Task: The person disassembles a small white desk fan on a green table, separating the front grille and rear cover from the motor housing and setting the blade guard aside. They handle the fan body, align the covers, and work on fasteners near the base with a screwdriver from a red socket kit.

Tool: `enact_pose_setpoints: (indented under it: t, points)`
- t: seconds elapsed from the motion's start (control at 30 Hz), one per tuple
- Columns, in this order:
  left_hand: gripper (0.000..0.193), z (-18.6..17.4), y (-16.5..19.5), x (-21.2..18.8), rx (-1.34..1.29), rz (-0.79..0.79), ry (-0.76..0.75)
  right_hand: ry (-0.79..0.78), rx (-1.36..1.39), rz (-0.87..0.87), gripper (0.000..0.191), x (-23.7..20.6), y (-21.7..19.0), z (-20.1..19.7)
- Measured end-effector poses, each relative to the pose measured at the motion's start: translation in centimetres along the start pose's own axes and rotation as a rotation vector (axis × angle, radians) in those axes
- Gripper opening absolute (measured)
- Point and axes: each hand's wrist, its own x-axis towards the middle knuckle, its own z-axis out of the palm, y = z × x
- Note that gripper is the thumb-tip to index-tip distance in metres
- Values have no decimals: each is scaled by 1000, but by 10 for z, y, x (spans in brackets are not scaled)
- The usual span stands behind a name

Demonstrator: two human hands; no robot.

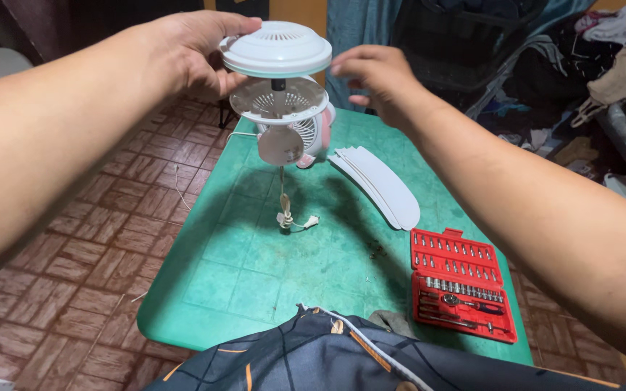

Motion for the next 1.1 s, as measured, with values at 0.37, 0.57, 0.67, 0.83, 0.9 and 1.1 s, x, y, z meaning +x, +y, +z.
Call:
enact_pose_setpoints:
  t: [0.37,0.57,0.67,0.83,0.9,1.1]
  points:
    - [30,-11,-2,-23,53,67,-63,-311,-295,-88,27,-12,-19,39]
    - [32,-26,-3,-45,43,63,-86,-402,-357,-233,27,-18,-29,57]
    - [32,-31,-1,-51,16,41,-48,-306,-370,-151,34,-21,-33,70]
    - [30,-41,3,-57,10,26,-73,-285,-421,-280,57,-25,-36,91]
    - [30,-44,4,-59,3,24,-81,-288,-409,-298,63,-27,-39,95]
    - [29,-49,8,-63,26,35,-147,-337,-316,-324,72,-29,-47,100]
